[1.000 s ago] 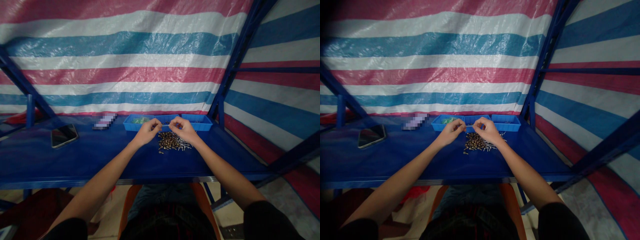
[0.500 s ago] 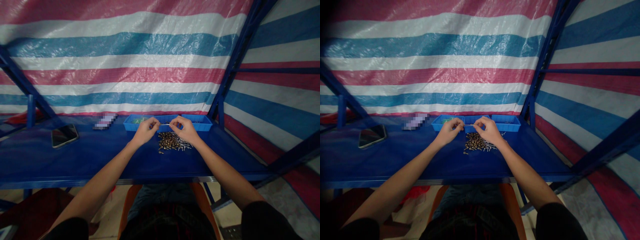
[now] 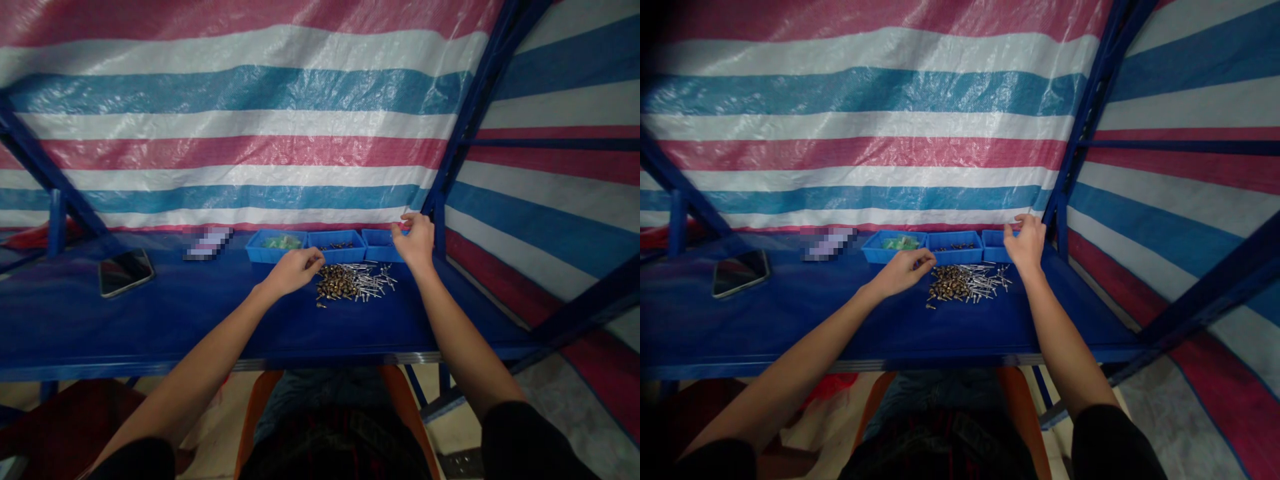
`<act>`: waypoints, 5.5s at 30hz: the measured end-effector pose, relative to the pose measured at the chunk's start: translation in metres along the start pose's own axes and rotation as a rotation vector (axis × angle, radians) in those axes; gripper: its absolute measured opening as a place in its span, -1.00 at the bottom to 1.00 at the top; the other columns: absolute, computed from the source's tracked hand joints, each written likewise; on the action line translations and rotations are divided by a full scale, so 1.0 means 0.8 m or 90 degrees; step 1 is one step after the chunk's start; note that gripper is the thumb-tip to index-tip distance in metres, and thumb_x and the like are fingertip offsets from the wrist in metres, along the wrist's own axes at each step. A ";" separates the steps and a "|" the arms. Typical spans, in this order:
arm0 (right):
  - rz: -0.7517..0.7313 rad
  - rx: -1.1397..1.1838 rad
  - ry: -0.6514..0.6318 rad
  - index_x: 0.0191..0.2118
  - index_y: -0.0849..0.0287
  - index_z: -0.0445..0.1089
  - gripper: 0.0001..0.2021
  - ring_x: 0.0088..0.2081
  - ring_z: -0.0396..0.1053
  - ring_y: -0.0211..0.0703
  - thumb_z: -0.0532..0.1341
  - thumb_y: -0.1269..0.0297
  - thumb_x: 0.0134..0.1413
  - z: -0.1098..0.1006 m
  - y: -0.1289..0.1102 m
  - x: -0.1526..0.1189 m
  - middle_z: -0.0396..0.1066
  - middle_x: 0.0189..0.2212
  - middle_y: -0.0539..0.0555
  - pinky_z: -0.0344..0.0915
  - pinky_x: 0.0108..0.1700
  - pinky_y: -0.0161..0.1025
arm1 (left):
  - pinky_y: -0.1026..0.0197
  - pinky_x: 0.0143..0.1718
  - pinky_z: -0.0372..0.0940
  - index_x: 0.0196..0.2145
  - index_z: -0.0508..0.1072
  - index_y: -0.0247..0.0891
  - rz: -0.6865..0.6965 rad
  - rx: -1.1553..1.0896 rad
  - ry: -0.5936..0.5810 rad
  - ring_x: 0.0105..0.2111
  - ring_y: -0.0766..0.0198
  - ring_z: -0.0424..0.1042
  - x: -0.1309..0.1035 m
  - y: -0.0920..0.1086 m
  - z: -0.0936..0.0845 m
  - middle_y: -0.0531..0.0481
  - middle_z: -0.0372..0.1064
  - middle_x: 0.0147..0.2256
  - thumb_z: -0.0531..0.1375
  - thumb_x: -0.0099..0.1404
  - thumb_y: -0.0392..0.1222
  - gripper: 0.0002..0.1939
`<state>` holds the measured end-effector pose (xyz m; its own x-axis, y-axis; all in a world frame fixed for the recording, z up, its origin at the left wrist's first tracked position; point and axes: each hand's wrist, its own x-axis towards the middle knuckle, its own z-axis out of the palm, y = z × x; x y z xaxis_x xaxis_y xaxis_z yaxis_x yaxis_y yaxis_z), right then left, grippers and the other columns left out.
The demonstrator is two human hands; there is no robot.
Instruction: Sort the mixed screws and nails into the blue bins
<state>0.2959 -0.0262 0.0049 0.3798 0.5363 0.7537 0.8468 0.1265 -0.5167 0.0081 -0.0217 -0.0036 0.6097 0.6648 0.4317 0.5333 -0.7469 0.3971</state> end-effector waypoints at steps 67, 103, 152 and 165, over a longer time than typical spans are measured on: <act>-0.159 0.225 0.003 -0.19 0.18 0.32 -0.81 -0.37 0.28 -0.15 0.02 0.24 0.23 0.027 -0.066 -0.045 0.35 -0.41 0.07 0.24 -0.22 -0.17 | 0.32 -0.43 0.17 -0.25 0.46 -0.28 0.045 0.026 -0.100 -0.48 0.34 0.37 -0.002 -0.004 0.010 0.01 0.42 -0.45 0.05 0.29 -0.22 -0.80; -0.196 -0.144 -0.578 -0.23 0.07 0.51 -0.81 -0.35 0.42 -0.13 0.22 0.27 0.01 0.024 -0.025 -0.033 0.51 -0.38 0.04 0.23 -0.31 -0.28 | 0.33 -0.43 0.17 -0.23 0.46 -0.25 0.035 0.007 -0.238 -0.46 0.32 0.40 -0.005 -0.009 0.008 0.03 0.45 -0.43 0.10 0.25 -0.22 -0.82; -0.197 0.309 -0.461 -0.36 0.17 0.34 -0.93 -0.53 0.23 -0.31 0.14 0.33 0.03 0.024 -0.089 -0.071 0.29 -0.62 -0.09 0.14 -0.42 -0.35 | 0.30 -0.41 0.17 -0.31 0.45 -0.30 0.034 0.005 0.040 -0.48 0.34 0.33 0.001 0.000 0.003 0.02 0.42 -0.44 0.07 0.31 -0.19 -0.81; -0.240 0.282 -0.419 -0.34 0.19 0.37 -0.91 -0.54 0.24 -0.33 0.15 0.32 0.04 0.021 -0.079 -0.061 0.30 -0.60 -0.08 0.15 -0.42 -0.36 | 0.30 -0.39 0.22 -0.33 0.47 -0.29 0.043 -0.008 0.091 -0.47 0.34 0.36 0.002 0.002 -0.001 0.02 0.43 -0.45 0.12 0.27 -0.22 -0.86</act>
<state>0.2174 -0.0466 -0.0059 -0.3035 0.7488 0.5892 0.5977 0.6312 -0.4943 0.0093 -0.0218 -0.0017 0.5537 0.6093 0.5676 0.4863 -0.7899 0.3735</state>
